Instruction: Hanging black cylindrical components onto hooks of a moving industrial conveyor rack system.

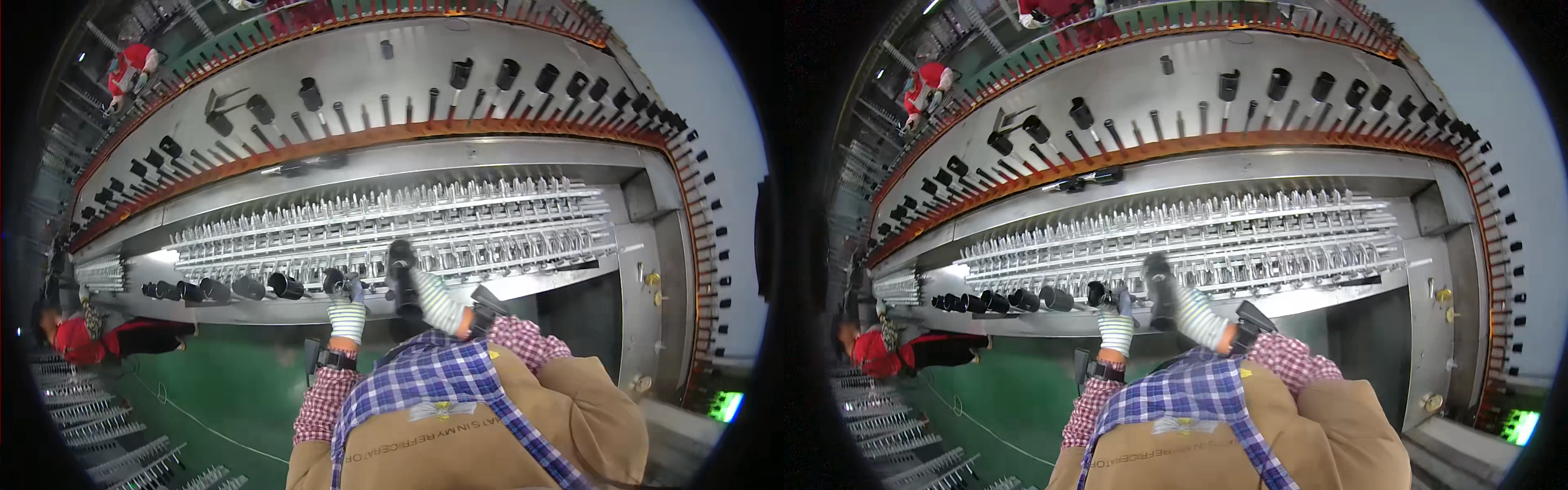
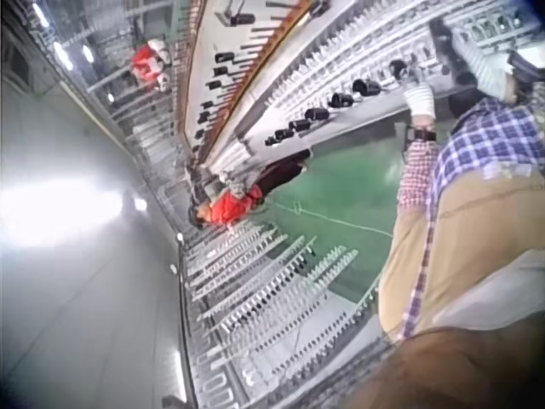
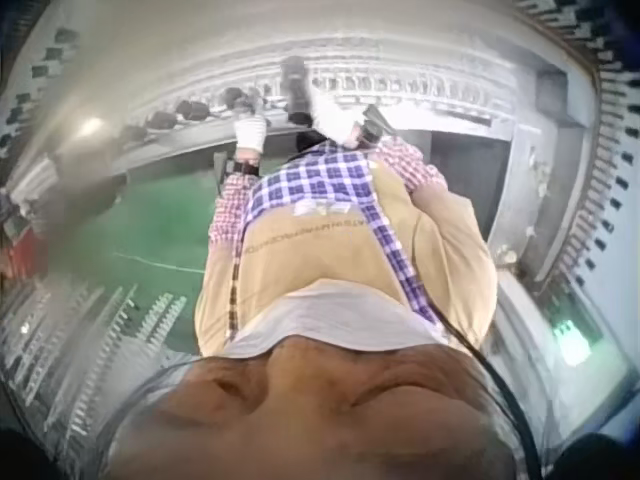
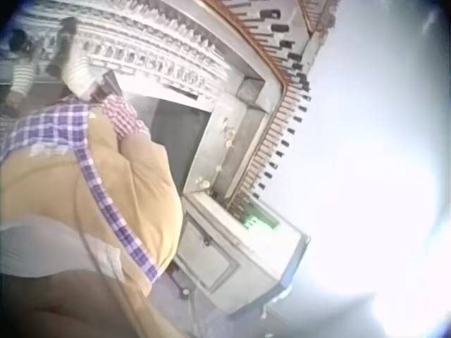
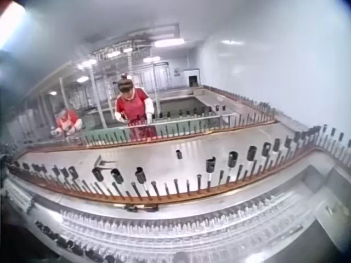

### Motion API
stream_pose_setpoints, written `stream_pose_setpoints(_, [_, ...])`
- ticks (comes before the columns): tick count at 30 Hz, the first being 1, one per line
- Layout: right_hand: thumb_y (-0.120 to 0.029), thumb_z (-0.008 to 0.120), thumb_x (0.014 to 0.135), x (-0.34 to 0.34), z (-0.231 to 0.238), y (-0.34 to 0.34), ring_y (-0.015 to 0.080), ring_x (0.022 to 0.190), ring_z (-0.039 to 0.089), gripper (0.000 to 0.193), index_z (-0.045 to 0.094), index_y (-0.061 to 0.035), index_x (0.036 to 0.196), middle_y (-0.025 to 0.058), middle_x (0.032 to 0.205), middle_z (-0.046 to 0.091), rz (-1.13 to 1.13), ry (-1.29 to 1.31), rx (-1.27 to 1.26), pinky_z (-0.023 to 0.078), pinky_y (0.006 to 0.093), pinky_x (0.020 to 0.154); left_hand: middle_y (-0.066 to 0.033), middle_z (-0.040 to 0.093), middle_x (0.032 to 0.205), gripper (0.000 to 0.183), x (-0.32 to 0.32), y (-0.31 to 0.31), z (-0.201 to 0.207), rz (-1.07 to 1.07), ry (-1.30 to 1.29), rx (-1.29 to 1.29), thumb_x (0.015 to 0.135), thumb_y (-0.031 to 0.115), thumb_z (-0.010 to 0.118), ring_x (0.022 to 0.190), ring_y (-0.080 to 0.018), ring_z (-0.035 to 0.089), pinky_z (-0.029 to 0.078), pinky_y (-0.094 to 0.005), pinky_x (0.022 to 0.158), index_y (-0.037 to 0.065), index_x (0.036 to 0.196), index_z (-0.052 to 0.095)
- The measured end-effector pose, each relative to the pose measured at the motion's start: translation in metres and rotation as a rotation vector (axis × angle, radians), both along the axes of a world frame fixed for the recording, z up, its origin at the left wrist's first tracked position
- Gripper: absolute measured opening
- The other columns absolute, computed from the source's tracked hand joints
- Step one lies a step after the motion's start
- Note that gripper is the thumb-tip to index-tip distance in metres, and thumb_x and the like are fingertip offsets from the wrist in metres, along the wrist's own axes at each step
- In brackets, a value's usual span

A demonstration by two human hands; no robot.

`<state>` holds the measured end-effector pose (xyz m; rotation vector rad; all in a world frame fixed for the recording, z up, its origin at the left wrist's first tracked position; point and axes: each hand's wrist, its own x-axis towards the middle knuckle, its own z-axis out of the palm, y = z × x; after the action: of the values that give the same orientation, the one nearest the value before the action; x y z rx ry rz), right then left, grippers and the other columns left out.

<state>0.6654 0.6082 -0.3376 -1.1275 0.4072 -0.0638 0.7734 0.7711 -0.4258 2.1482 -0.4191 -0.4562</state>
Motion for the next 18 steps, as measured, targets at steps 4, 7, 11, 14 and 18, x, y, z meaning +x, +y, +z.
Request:
stream_pose_setpoints(4, [-0.005, 0.048, 0.078, -0.004, -0.019, 0.026, 0.0247, 0.069, 0.054, 0.031, 0.044, 0.0001, 0.108, 0.0150, 0.085, 0.057, 0.037, 0.028, -1.107, 0.046, 0.0328, 0.061, -0.0272, 0.050, 0.103, 0.070, 0.018, 0.011, -0.023, -0.075, -0.059, 0.314, 0.071, 0.034, 0.059, 0.097, -0.0360, 0.049, 0.041, -0.0404, 0.078, 0.015, 0.129, 0.025])
stream_pose_setpoints(7, [-0.006, 0.049, 0.078, -0.012, -0.024, 0.027, 0.0209, 0.069, 0.054, 0.035, 0.042, -0.0022, 0.112, 0.0132, 0.087, 0.057, -0.028, 0.033, -0.480, 0.046, 0.0315, 0.060, -0.0279, 0.050, 0.104, 0.082, 0.023, 0.013, -0.012, -0.351, -0.089, 0.392, 0.066, 0.030, 0.065, 0.099, -0.0381, 0.047, 0.039, -0.0399, 0.081, 0.021, 0.131, 0.017])
stream_pose_setpoints(11, [-0.008, 0.050, 0.077, -0.041, 0.000, 0.004, 0.0132, 0.072, 0.055, 0.044, 0.036, -0.0076, 0.119, 0.0108, 0.098, 0.053, -0.103, -0.141, 0.032, 0.047, 0.0266, 0.050, -0.0277, 0.049, 0.104, 0.084, 0.026, 0.021, -0.049, -0.199, -0.555, 0.045, 0.064, 0.032, 0.066, 0.092, -0.0382, 0.051, 0.040, -0.0394, 0.079, 0.022, 0.131, 0.016])
stream_pose_setpoints(14, [-0.031, 0.046, 0.083, -0.033, 0.017, -0.011, 0.0156, 0.049, 0.055, 0.032, 0.051, -0.0050, 0.102, 0.0092, 0.061, 0.059, -0.069, 0.403, -0.412, 0.044, 0.0277, 0.046, -0.0285, 0.031, 0.124, 0.079, 0.025, 0.005, -0.005, -0.091, 0.204, 0.171, 0.077, 0.056, 0.036, 0.116, -0.0370, 0.031, 0.023, -0.0359, 0.098, -0.006, 0.125, 0.024])
stream_pose_setpoints(18, [-0.035, 0.047, 0.083, -0.028, 0.004, -0.013, 0.0185, 0.050, 0.057, 0.038, 0.055, 0.0002, 0.094, 0.0094, 0.058, 0.060, 0.010, 0.475, -0.494, 0.046, 0.0286, 0.050, -0.0275, 0.026, 0.128, 0.086, 0.028, 0.006, -0.004, -0.228, -0.032, 0.376, 0.077, 0.057, 0.037, 0.121, -0.0329, 0.024, 0.021, -0.0365, 0.099, -0.009, 0.127, 0.014])
